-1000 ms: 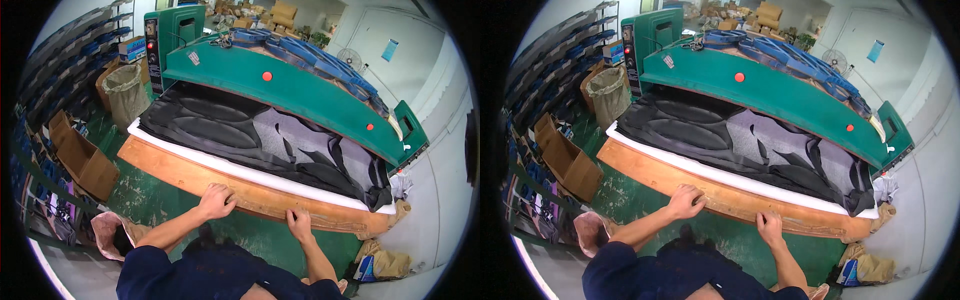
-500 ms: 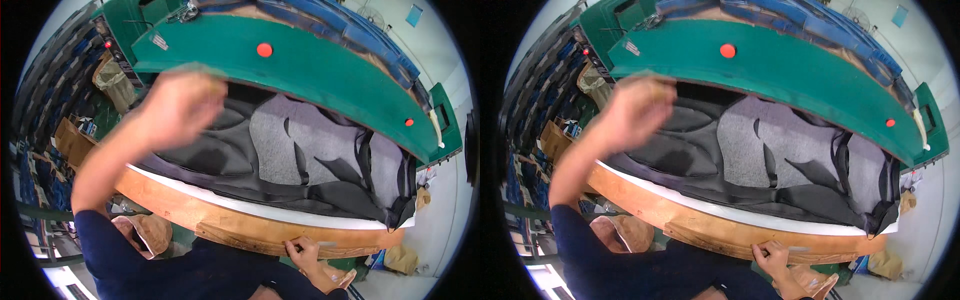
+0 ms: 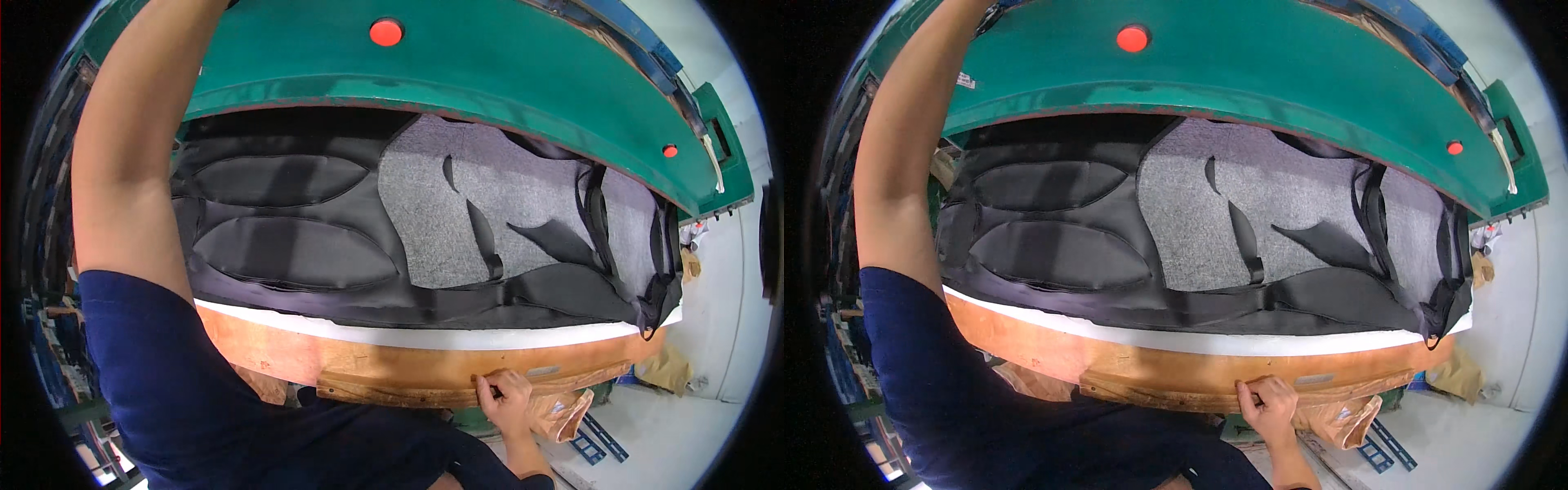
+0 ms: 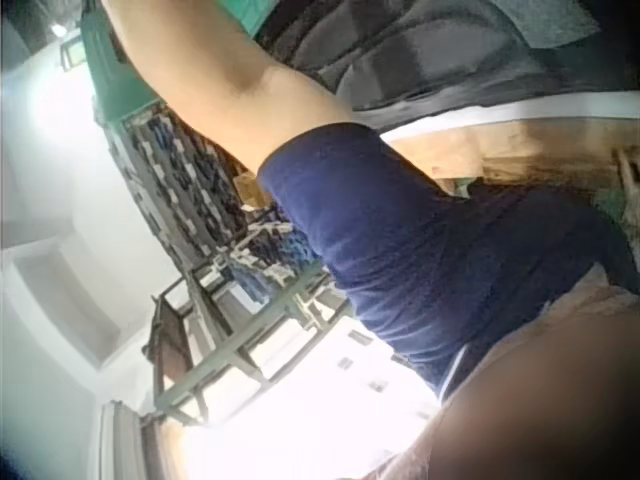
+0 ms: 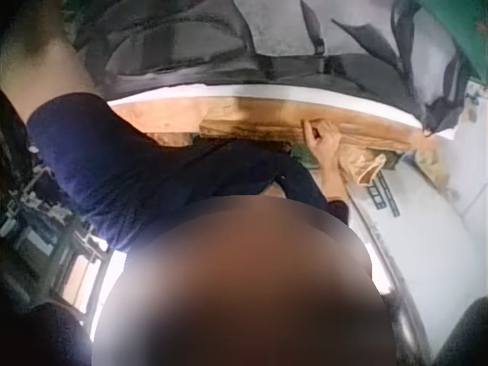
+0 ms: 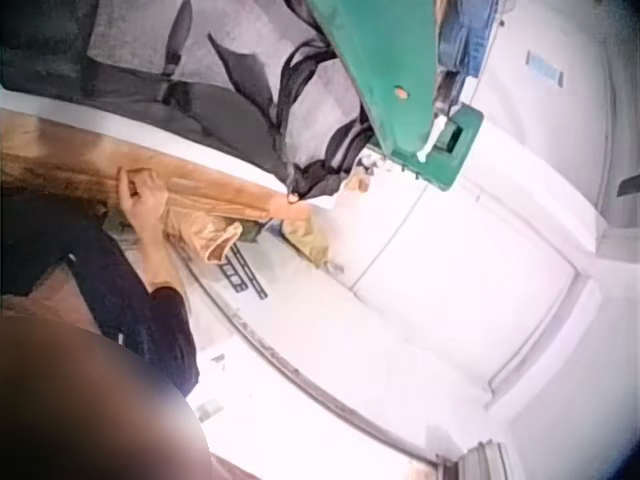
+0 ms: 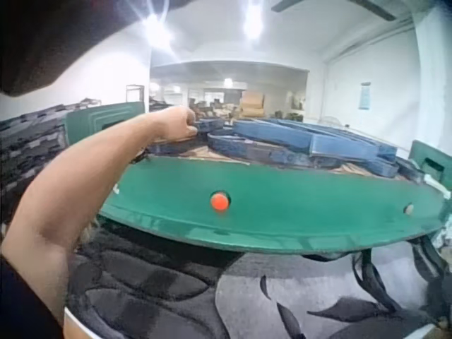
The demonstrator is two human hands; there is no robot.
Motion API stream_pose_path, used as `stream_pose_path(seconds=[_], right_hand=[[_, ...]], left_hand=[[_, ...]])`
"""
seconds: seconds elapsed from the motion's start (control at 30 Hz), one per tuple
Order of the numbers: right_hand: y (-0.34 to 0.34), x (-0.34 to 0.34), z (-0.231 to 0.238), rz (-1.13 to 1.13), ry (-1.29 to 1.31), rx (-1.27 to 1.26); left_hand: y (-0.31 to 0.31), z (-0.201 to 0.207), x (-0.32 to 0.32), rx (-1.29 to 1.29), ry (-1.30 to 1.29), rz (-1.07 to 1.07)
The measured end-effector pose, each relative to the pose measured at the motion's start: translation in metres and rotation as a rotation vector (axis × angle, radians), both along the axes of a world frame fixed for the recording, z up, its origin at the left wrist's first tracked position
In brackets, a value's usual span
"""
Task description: Use a hydraulic press and metal dies to cut shapes out of foam or fabric padding material.
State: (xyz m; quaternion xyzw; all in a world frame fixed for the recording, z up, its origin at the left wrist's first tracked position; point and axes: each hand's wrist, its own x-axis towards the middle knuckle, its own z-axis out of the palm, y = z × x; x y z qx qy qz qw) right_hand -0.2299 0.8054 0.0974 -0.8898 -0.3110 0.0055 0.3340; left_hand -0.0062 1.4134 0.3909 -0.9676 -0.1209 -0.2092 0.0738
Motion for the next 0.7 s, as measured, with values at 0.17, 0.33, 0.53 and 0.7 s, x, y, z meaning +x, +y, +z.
stream_pose_path(seconds=[0.17, 0.33, 0.53, 0.7], right_hand=[[0.004, 0.001, -0.007, 0.016, -0.042, 0.017], [0.0, -0.008, -0.006, -0.046, -0.086, 0.011], [-0.004, -0.009, -0.018, -0.031, -0.19, -0.015], [-0.008, -0.023, -0.024, 0.001, -0.344, 0.052]], left_hand=[[-0.003, -0.013, -0.018, 0.196, -0.143, 0.013], [-0.047, 0.022, -0.092, 0.14, -0.356, -0.029], [-0.063, 0.014, -0.22, 0.294, -0.498, -0.195], [-0.127, -0.023, -0.322, 0.539, -0.445, -0.401]])
